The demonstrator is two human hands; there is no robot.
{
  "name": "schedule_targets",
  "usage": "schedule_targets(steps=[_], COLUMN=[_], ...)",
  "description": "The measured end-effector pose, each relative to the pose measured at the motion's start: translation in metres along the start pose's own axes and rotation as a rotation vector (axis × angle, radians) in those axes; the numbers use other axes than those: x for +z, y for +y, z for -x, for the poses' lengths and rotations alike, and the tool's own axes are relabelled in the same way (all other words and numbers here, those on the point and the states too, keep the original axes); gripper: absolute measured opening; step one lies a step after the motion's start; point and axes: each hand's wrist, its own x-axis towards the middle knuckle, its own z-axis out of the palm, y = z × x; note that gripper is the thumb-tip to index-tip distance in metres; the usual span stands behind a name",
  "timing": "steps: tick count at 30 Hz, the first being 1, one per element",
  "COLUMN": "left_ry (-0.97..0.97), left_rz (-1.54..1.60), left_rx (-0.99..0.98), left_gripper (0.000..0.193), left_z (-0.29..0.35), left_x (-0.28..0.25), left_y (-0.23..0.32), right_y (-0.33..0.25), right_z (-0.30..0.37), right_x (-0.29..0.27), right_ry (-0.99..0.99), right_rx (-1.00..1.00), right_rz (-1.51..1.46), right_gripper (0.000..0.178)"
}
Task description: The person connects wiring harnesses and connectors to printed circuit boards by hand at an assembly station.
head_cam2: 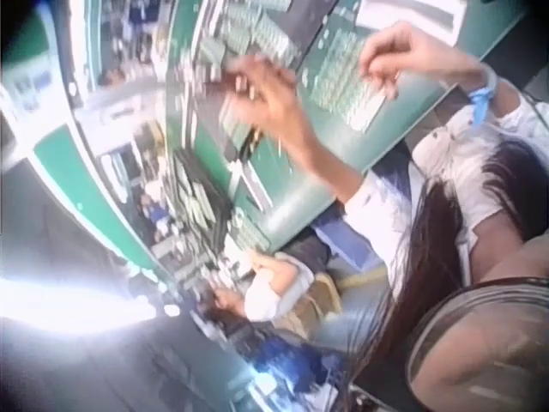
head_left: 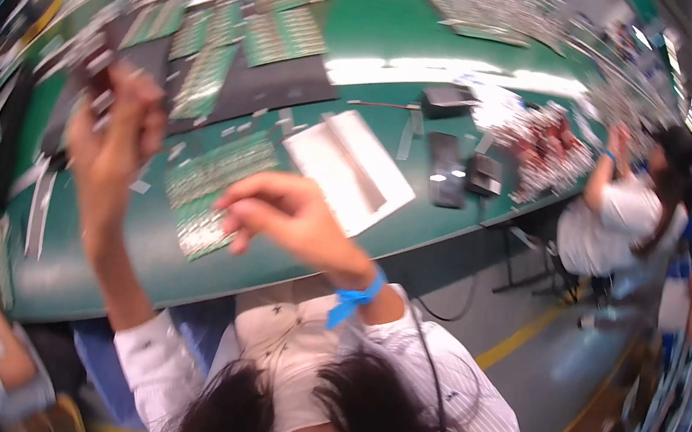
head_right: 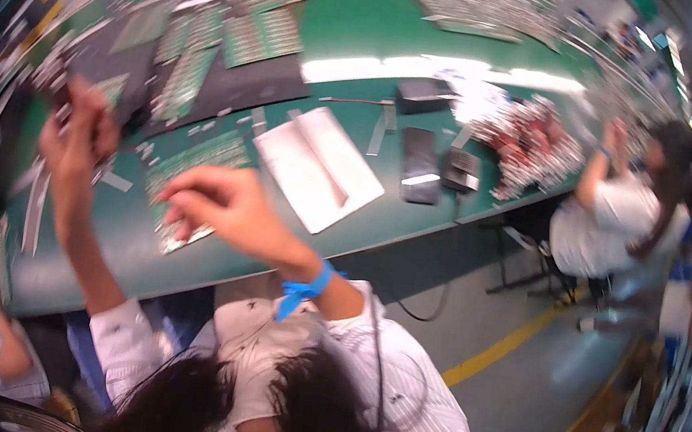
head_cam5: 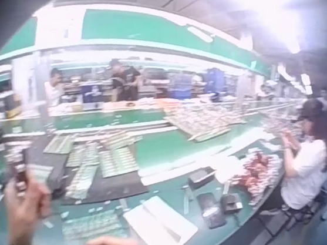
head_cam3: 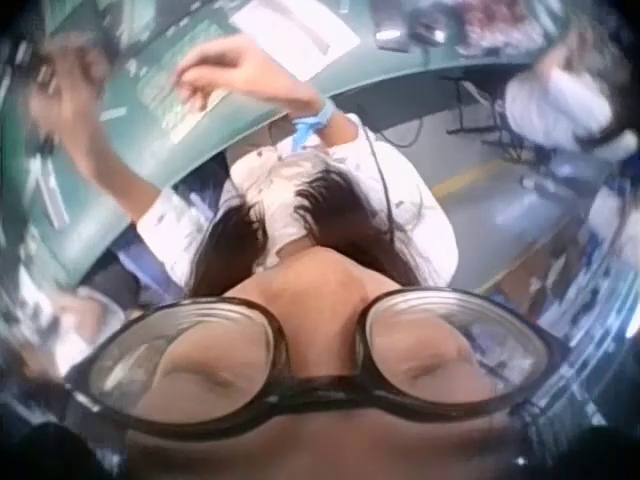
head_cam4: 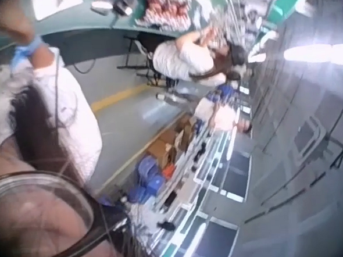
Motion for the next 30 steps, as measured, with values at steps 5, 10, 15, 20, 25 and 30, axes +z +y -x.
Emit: schedule_targets(steps=[5, 10, 15, 20, 25, 30], left_ry=[-0.100, -0.119, -0.107, -0.126, -0.118, -0.170], left_rz=[0.088, 0.191, 0.147, 0.097, 0.102, 0.147], left_rx=[-0.176, -0.286, -0.308, -0.351, -0.419, -0.419], left_gripper=[0.029, 0.024, 0.023, 0.024, 0.024, 0.025], left_z=[0.006, 0.010, 0.015, 0.022, 0.027, 0.037], left_x=[-0.017, -0.030, -0.036, -0.052, -0.054, -0.066], left_y=[-0.001, -0.009, -0.015, -0.020, -0.025, -0.030], right_y=[0.001, 0.003, 0.009, 0.014, 0.020, 0.036], right_z=[0.004, 0.002, -0.005, -0.007, -0.007, -0.007], right_x=[0.002, 0.001, 0.000, 0.015, 0.015, 0.017], right_ry=[0.120, -0.018, -0.115, -0.119, -0.128, -0.132], right_rx=[-0.122, 0.077, 0.194, 0.261, 0.339, 0.193], right_rz=[0.201, 0.019, 0.032, 0.097, -0.001, 0.233], right_gripper=[0.015, 0.021, 0.025, 0.021, 0.019, 0.012])
